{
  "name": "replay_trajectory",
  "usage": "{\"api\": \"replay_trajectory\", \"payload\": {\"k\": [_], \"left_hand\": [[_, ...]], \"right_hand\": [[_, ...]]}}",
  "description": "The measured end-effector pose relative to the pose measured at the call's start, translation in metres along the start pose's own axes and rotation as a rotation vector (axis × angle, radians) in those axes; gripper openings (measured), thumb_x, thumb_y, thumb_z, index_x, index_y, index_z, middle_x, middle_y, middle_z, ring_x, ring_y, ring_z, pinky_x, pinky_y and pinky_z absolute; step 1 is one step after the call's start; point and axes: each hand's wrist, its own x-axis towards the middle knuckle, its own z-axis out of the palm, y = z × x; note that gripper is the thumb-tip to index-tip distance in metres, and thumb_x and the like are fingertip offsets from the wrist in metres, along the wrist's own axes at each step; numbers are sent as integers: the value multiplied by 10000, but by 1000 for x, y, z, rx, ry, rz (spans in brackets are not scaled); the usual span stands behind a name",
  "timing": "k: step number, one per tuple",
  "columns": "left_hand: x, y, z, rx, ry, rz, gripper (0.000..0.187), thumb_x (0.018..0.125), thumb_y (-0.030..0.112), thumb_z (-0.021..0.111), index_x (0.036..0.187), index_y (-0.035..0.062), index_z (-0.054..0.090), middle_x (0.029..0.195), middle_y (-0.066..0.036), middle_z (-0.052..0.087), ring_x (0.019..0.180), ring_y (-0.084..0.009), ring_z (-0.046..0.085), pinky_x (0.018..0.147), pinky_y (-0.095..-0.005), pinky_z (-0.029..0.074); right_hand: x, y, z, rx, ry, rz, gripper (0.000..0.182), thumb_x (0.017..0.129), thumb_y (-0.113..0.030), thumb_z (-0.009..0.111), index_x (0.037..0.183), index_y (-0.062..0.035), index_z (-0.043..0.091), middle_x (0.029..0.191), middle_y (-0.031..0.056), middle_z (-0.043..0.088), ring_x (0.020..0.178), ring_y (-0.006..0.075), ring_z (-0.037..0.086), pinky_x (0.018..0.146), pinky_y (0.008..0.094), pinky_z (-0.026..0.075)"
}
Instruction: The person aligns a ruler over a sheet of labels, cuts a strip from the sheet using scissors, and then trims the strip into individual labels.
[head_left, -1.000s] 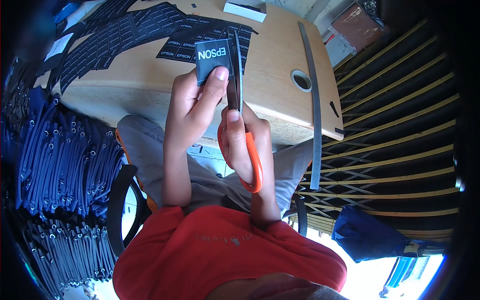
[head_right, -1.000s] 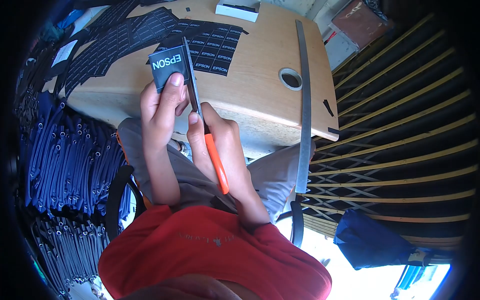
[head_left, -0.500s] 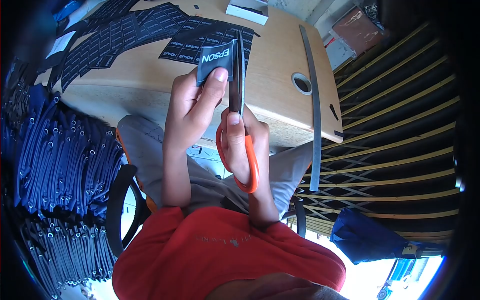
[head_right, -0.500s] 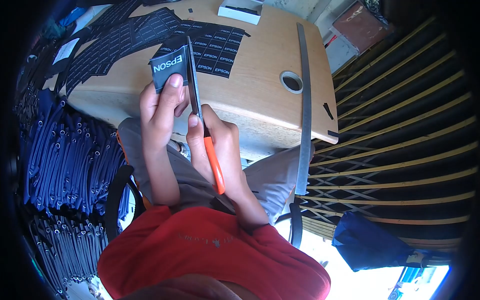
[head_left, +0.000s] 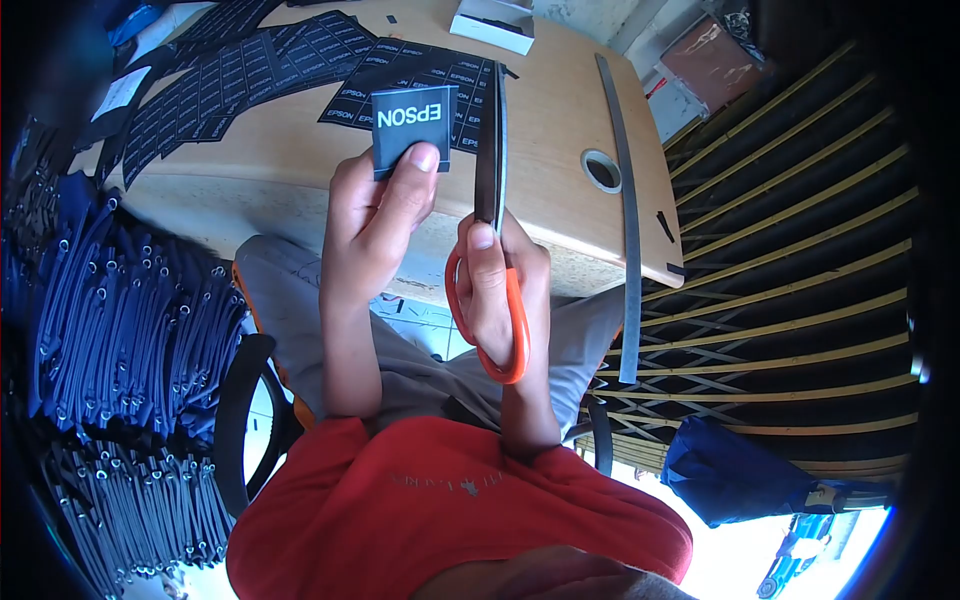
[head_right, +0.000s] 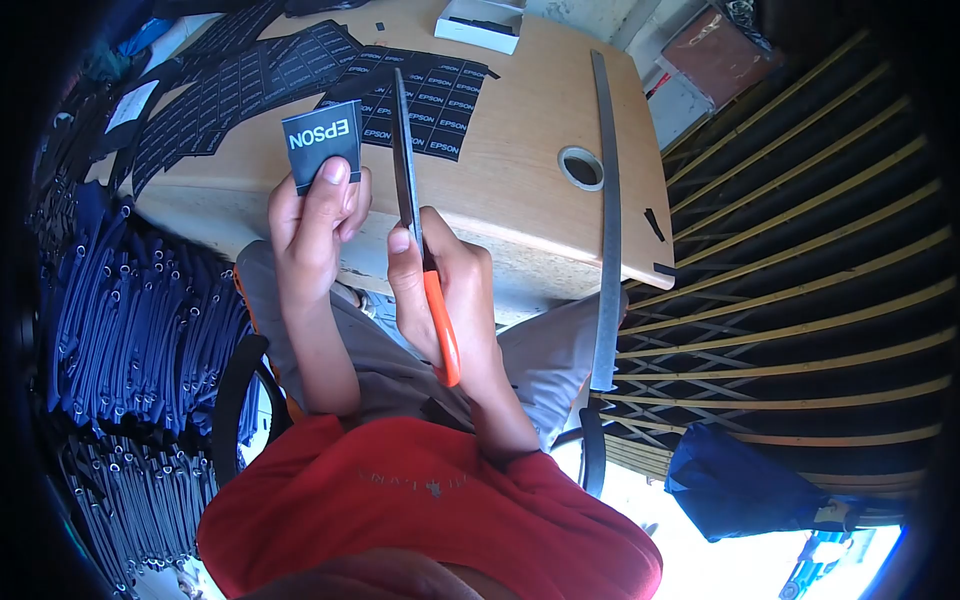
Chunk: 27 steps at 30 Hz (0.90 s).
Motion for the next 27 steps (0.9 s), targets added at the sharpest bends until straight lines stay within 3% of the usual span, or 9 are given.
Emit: {"api": "replay_trajectory", "payload": {"k": [1,3,4,5,7,8,13,21,27], "left_hand": [[0,0,0,10,1,8,361,1023,247,475,710,76,418,604,23,385,508,-58,331,486,-237,234],[1,0,1,34,8,19,353,1022,240,480,716,72,427,604,22,396,510,-56,339,489,-235,245],[1,-1,1,57,13,29,345,1021,234,486,722,69,436,605,22,408,512,-55,348,491,-233,256],[1,-4,0,58,14,28,345,1021,234,486,722,69,436,605,22,408,512,-55,348,491,-233,256],[1,-11,-5,45,38,78,232,992,191,574,858,5,610,646,41,502,555,-7,399,484,-208,292],[1,-10,-5,46,36,77,232,992,191,574,858,5,610,646,41,502,555,-7,399,484,-208,292],[1,-4,-6,131,20,68,247,970,214,612,850,1,652,704,3,610,612,-26,517,524,-194,376],[2,-1,-8,207,-25,90,257,973,202,603,811,4,631,661,4,597,590,-34,526,510,-204,385],[3,0,-4,173,-80,114,220,963,143,599,795,4,621,628,7,581,514,-39,517,467,-208,374]], "right_hand": [[-1,1,0,0,-1,0,483,1021,-475,411,840,-41,520,547,-31,436,461,41,395,433,221,300],[-2,3,-1,130,-39,-34,491,980,-478,517,814,-16,499,537,53,457,486,153,487,491,304,399],[-3,4,-1,143,-81,4,642,910,-654,498,879,-13,487,573,54,463,518,158,494,517,305,405],[-3,5,-2,144,-82,5,642,910,-654,498,879,-13,487,573,54,463,518,158,494,517,305,405],[-3,5,-2,235,-155,-32,768,846,-770,460,947,-9,474,593,56,472,529,160,498,523,313,407],[-3,5,-1,213,-173,1,854,795,-837,434,996,-7,458,609,61,477,536,167,505,528,321,412],[-2,1,-1,192,-209,-2,863,787,-846,431,991,-9,463,616,69,486,545,189,549,533,321,419],[-2,3,-2,151,-235,-10,825,827,-813,415,959,-1,477,630,96,501,561,249,592,541,345,436],[-1,3,-1,151,-200,-37,718,921,-701,386,938,9,487,653,127,527,578,295,609,560,382,457]]}}
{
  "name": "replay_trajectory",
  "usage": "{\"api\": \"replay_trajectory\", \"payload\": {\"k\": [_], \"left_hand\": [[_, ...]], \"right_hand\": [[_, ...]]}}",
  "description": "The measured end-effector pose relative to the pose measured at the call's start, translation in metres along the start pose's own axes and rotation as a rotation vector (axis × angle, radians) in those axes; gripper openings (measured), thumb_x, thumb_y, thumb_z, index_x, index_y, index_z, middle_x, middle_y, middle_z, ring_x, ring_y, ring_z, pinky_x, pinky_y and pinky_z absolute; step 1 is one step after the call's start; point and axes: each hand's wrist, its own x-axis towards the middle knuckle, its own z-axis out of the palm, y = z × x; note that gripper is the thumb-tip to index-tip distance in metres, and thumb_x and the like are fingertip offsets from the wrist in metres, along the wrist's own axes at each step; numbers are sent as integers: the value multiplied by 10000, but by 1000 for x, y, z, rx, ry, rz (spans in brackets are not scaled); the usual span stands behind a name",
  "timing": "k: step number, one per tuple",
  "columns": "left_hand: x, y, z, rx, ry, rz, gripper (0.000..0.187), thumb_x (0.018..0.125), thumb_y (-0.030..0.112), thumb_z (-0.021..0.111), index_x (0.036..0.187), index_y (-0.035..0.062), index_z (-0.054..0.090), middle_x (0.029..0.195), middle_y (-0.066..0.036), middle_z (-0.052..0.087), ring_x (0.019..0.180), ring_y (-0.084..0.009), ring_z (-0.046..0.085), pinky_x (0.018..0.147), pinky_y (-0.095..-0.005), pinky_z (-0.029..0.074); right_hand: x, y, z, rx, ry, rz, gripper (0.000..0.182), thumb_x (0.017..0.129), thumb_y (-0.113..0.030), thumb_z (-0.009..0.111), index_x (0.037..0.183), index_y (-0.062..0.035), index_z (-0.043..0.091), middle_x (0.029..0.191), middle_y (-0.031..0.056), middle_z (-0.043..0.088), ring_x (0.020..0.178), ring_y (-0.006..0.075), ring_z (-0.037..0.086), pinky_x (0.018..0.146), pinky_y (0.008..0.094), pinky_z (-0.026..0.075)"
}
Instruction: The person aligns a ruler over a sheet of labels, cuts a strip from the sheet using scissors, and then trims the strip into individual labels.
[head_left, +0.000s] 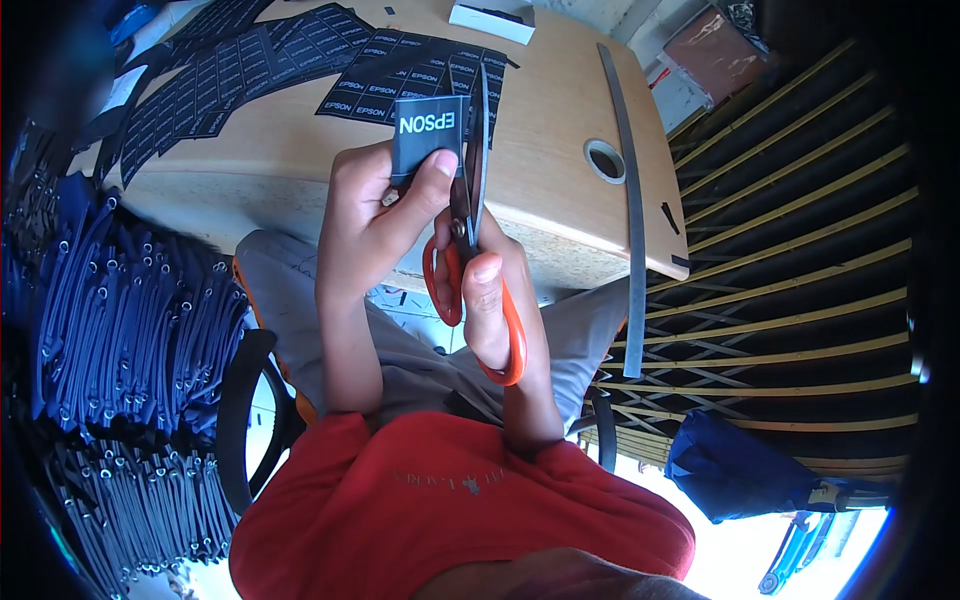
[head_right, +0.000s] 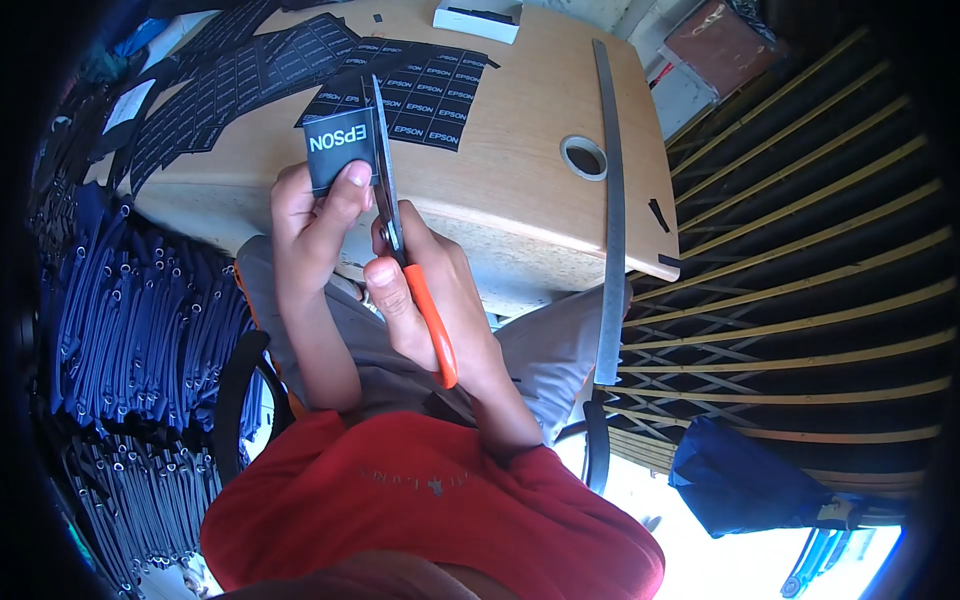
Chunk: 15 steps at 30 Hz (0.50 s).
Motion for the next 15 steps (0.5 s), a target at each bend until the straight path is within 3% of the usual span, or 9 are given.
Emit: {"api": "replay_trajectory", "payload": {"k": [6,15], "left_hand": [[0,-2,-2,78,0,13,193,950,100,595,789,-3,615,602,8,568,504,-41,515,462,-211,373],[-1,-5,1,91,9,26,195,940,122,613,792,-5,614,603,7,559,527,-43,483,486,-222,370]], "right_hand": [[0,-3,-1,-28,-5,19,616,976,-588,398,930,17,498,634,149,536,592,318,612,568,390,459],[-1,-5,1,-44,47,87,446,1038,-392,376,915,20,493,595,173,504,500,331,516,525,409,400]]}}
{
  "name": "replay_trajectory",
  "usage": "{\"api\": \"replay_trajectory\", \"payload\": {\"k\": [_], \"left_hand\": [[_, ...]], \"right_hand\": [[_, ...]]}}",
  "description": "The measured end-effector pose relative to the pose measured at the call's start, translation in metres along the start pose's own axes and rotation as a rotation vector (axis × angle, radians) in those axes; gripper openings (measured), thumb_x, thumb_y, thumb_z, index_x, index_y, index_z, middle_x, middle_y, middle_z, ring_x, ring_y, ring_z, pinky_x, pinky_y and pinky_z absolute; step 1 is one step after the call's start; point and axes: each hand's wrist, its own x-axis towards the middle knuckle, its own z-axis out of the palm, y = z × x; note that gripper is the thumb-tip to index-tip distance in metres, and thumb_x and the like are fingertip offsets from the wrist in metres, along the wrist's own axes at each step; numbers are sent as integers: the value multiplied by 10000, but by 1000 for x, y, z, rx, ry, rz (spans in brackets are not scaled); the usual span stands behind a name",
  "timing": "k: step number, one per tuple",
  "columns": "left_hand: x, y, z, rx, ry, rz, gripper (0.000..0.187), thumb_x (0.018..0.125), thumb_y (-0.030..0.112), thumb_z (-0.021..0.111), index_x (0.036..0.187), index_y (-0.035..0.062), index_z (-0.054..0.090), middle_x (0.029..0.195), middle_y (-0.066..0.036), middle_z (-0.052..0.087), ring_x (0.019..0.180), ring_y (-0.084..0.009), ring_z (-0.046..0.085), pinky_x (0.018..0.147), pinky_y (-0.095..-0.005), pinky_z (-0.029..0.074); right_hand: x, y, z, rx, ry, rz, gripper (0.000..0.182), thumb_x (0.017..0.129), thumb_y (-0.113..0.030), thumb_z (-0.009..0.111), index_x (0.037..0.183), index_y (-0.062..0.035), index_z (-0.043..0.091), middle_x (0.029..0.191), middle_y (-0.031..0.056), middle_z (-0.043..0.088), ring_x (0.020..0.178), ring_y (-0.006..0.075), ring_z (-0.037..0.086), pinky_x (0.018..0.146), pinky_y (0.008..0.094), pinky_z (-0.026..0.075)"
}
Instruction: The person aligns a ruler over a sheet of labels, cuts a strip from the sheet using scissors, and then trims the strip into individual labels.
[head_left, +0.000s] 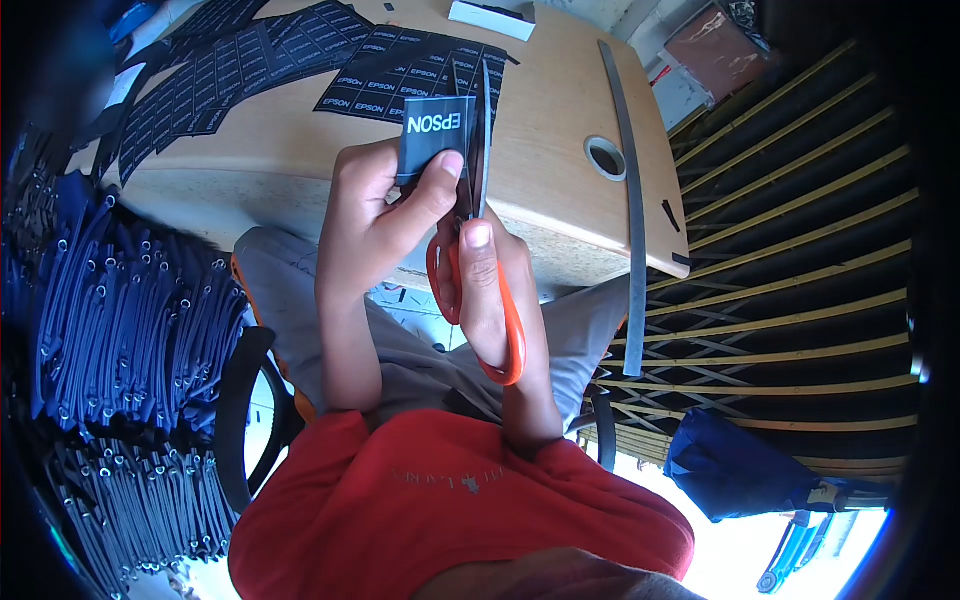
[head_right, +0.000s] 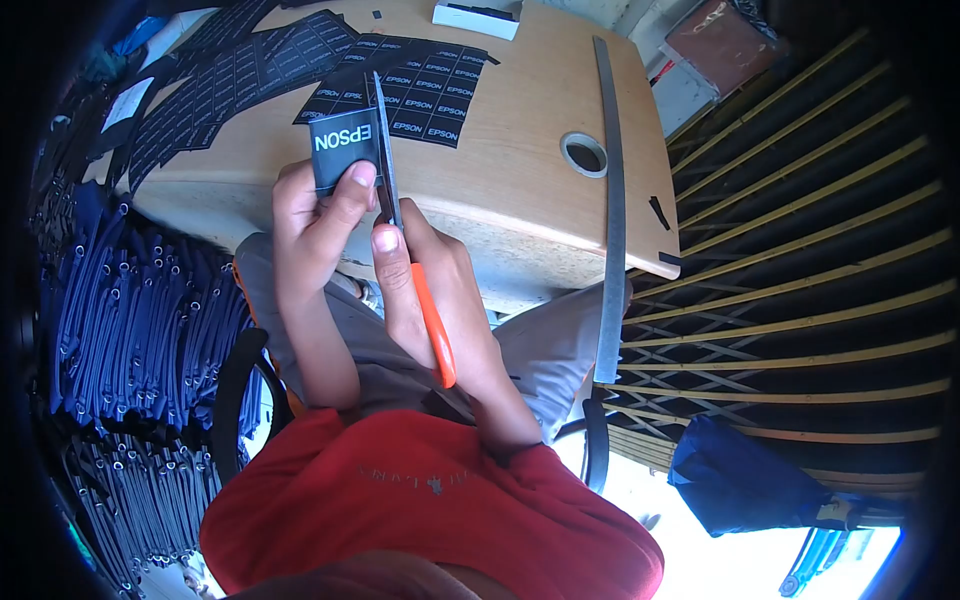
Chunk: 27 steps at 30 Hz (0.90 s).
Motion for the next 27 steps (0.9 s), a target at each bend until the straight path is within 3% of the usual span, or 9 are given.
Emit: {"api": "replay_trajectory", "payload": {"k": [15,17,27], "left_hand": [[0,1,1,-34,3,-13,208,936,105,606,757,0,591,591,20,520,535,-33,430,481,-231,340],[0,1,0,-28,5,-12,213,936,103,606,750,1,587,587,21,515,532,-34,422,480,-235,334],[0,2,-3,-22,15,-13,206,927,119,623,756,6,601,577,23,503,525,-37,409,475,-238,322]], "right_hand": [[0,-4,3,-28,28,38,359,1058,-280,350,907,4,509,562,153,490,477,303,514,510,381,402],[0,-2,6,-66,64,-12,470,1065,-380,258,815,-47,477,530,-3,436,443,78,414,429,243,313],[-1,-5,8,-89,109,9,518,1054,-447,274,791,-51,481,534,-7,438,443,72,405,423,239,301]]}}
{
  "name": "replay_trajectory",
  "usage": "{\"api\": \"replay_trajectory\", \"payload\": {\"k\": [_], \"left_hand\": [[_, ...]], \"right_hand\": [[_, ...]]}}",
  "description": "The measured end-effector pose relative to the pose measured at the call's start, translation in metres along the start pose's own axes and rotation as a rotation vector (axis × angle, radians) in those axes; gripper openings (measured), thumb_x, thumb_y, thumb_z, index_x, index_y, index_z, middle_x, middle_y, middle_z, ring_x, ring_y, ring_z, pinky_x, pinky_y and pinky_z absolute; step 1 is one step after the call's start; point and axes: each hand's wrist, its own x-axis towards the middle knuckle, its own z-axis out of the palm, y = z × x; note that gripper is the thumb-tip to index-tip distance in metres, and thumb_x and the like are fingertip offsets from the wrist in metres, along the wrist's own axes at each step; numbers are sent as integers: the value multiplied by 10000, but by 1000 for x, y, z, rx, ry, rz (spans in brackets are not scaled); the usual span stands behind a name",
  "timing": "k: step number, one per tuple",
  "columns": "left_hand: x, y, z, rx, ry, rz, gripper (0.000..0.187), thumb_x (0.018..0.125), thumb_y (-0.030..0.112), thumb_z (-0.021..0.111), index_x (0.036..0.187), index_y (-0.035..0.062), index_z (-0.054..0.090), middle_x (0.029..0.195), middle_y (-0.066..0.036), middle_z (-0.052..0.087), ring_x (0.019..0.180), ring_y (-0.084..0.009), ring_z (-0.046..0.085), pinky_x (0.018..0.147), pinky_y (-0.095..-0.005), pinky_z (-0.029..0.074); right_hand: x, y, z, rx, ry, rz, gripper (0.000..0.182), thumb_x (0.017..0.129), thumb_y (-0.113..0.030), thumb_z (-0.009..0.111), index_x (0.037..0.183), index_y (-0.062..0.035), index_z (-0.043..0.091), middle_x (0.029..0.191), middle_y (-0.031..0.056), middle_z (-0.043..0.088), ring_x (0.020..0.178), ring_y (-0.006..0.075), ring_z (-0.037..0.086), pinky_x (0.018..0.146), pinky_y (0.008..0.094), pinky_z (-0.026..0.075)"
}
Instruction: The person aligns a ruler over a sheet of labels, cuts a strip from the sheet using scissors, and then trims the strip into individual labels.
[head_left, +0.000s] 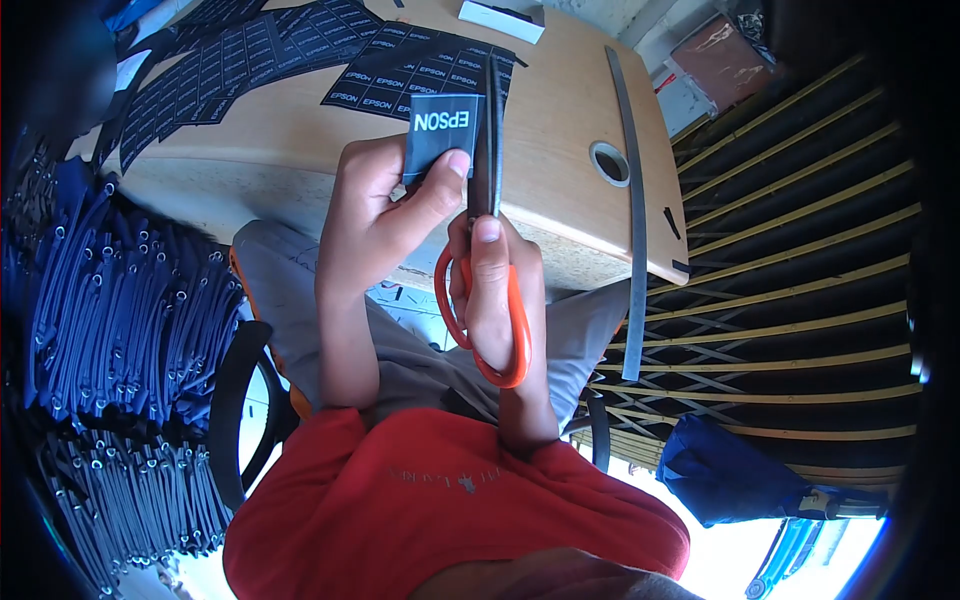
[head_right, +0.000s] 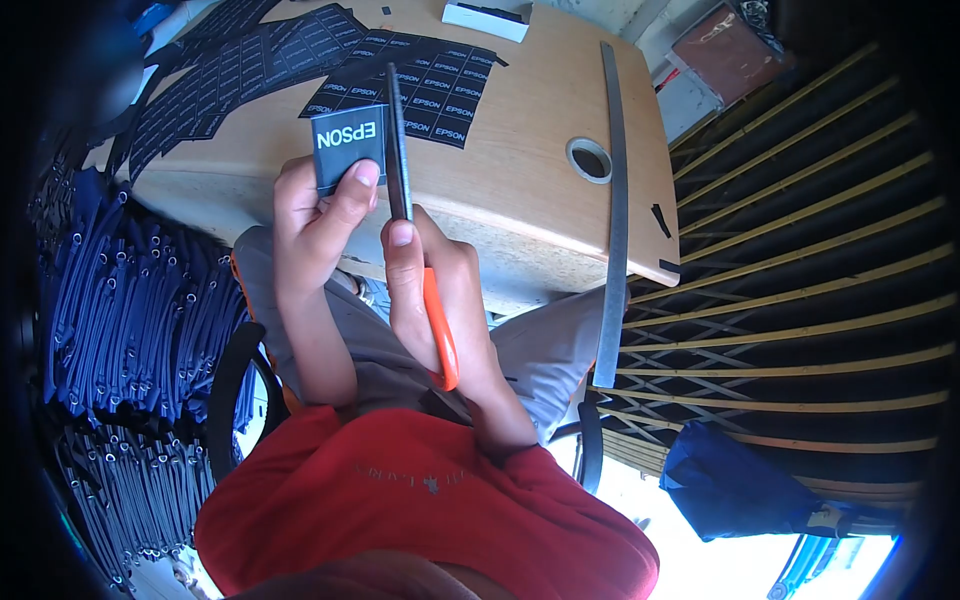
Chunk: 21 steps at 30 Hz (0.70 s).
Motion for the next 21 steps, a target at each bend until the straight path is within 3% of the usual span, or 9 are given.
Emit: {"api": "replay_trajectory", "payload": {"k": [7,9,10,12,13,21], "left_hand": [[-1,1,-3,11,4,-2,198,928,119,625,769,3,599,580,36,490,531,-28,406,474,-233,321],[-1,0,-2,-2,15,-12,199,931,116,621,769,3,599,580,37,492,533,-27,407,473,-233,323],[-1,-1,-1,-16,25,-23,200,934,113,618,768,3,598,581,37,494,535,-25,409,472,-233,325],[-1,-2,-3,-7,18,-13,200,938,111,615,770,3,599,584,37,498,537,-25,413,474,-232,327],[-1,-2,-3,2,11,-3,201,941,110,612,772,2,600,587,36,501,539,-25,417,477,-231,330],[0,-1,-3,4,11,9,198,951,115,599,793,-3,612,606,28,518,554,-24,433,489,-223,339]], "right_hand": [[2,-1,-4,35,47,35,638,994,-620,291,834,-39,501,552,-13,432,436,58,385,400,216,279],[1,5,-5,67,-18,-6,764,899,-769,320,909,-27,502,570,-20,424,464,58,397,429,211,290],[1,10,-5,67,-19,-5,764,899,-769,320,909,-27,502,570,-20,424,464,58,397,429,211,290],[2,19,-7,165,-97,-130,748,875,-740,449,947,3,494,634,77,445,563,196,461,542,342,392],[2,19,-8,122,-124,-104,829,832,-798,436,981,16,486,667,92,436,590,210,452,560,358,391],[4,12,-10,51,-186,-84,749,881,-726,453,960,18,485,674,119,472,581,263,491,570,374,410]]}}
